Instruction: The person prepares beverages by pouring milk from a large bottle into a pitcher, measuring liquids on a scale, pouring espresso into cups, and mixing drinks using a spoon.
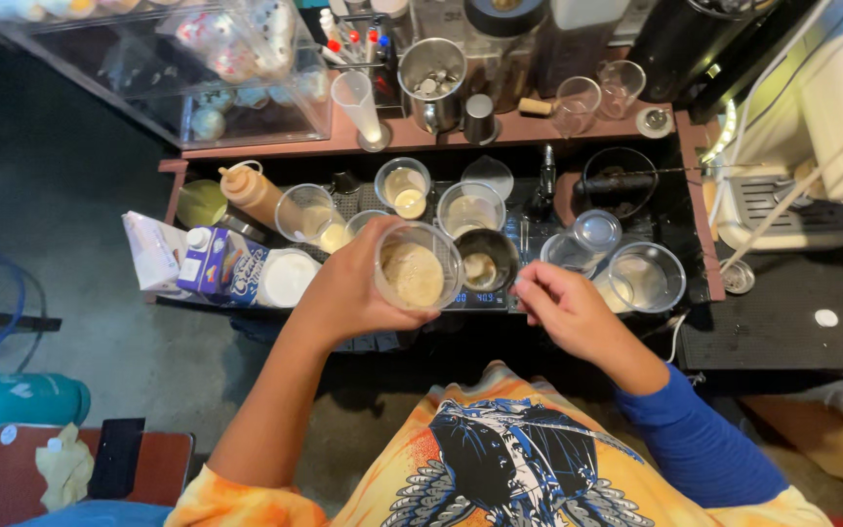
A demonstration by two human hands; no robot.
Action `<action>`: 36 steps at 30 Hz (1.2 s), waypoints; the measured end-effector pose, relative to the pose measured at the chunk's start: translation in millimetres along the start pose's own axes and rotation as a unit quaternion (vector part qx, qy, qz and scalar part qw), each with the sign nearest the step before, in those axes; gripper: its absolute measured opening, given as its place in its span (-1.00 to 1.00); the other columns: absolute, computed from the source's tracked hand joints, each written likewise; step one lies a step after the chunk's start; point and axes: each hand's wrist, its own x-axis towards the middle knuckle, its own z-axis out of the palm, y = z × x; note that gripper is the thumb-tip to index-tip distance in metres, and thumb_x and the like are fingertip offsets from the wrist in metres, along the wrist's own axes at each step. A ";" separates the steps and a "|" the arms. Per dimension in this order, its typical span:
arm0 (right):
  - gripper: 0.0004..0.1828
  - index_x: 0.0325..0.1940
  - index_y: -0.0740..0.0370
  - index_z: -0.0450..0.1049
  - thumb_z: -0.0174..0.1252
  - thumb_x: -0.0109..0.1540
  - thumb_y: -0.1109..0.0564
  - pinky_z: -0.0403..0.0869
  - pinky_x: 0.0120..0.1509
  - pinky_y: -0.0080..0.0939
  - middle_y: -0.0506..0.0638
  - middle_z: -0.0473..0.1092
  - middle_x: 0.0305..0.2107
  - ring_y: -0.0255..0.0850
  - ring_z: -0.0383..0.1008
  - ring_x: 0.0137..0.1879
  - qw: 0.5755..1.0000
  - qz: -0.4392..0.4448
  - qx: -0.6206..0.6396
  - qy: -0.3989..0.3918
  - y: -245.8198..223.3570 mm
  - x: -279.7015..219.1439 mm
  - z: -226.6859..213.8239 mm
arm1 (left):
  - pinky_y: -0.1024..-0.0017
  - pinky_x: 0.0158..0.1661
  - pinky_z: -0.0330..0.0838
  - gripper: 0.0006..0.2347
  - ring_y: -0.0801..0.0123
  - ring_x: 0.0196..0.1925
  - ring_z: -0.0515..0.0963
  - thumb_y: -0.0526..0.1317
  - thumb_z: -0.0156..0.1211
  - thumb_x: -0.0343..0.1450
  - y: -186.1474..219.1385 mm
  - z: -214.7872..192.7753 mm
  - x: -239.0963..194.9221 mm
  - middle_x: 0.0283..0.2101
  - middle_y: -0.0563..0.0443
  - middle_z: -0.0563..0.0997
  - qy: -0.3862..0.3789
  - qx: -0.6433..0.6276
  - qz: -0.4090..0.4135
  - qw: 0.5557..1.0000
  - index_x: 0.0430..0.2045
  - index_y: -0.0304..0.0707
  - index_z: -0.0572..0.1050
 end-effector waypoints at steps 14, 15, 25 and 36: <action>-0.77 -0.26 0.23 0.47 0.08 0.35 0.03 0.32 -0.41 -0.36 -0.17 0.34 -0.60 -0.44 0.32 -0.47 0.996 -0.028 -0.074 0.036 -31.8 69.0 -2.1 | 0.10 -0.09 0.49 -0.20 -0.18 -0.04 0.62 0.11 0.54 0.04 -6.4 -25.6 70.7 -0.12 -0.33 0.62 -0.075 0.104 -0.025 0.991 0.09 -0.28 0.31; -0.77 -0.26 0.24 0.47 0.09 0.34 0.03 0.32 -0.41 -0.36 -0.17 0.33 -0.60 -0.44 0.32 -0.47 0.996 -0.030 -0.072 0.040 -31.1 71.5 -1.2 | 0.10 -0.11 0.49 -0.22 -0.17 -0.07 0.63 0.10 0.53 0.04 -8.2 -25.1 75.2 -0.16 -0.32 0.63 -0.088 0.111 -0.035 0.989 0.07 -0.28 0.31; -0.79 -0.22 0.23 0.48 0.07 0.34 0.05 0.35 -0.40 -0.35 -0.16 0.36 -0.58 -0.42 0.35 -0.46 0.996 -0.024 -0.071 0.049 -12.5 88.3 -8.4 | 0.06 -0.23 0.49 -0.31 -0.18 -0.19 0.63 0.09 0.52 0.01 -21.9 -15.0 105.0 -0.29 -0.31 0.61 -0.143 0.150 -0.022 0.978 -0.14 -0.34 0.30; -0.80 -0.21 0.23 0.46 0.04 0.38 0.07 0.37 -0.30 -0.43 -0.17 0.38 -0.48 -0.45 0.33 -0.40 0.998 -0.024 0.051 -0.010 22.9 101.5 -24.1 | 0.14 -0.14 0.52 -0.24 -0.14 -0.11 0.66 0.06 0.59 0.01 -21.6 -18.0 99.5 -0.18 -0.29 0.65 -0.095 0.072 0.000 0.993 0.01 -0.31 0.33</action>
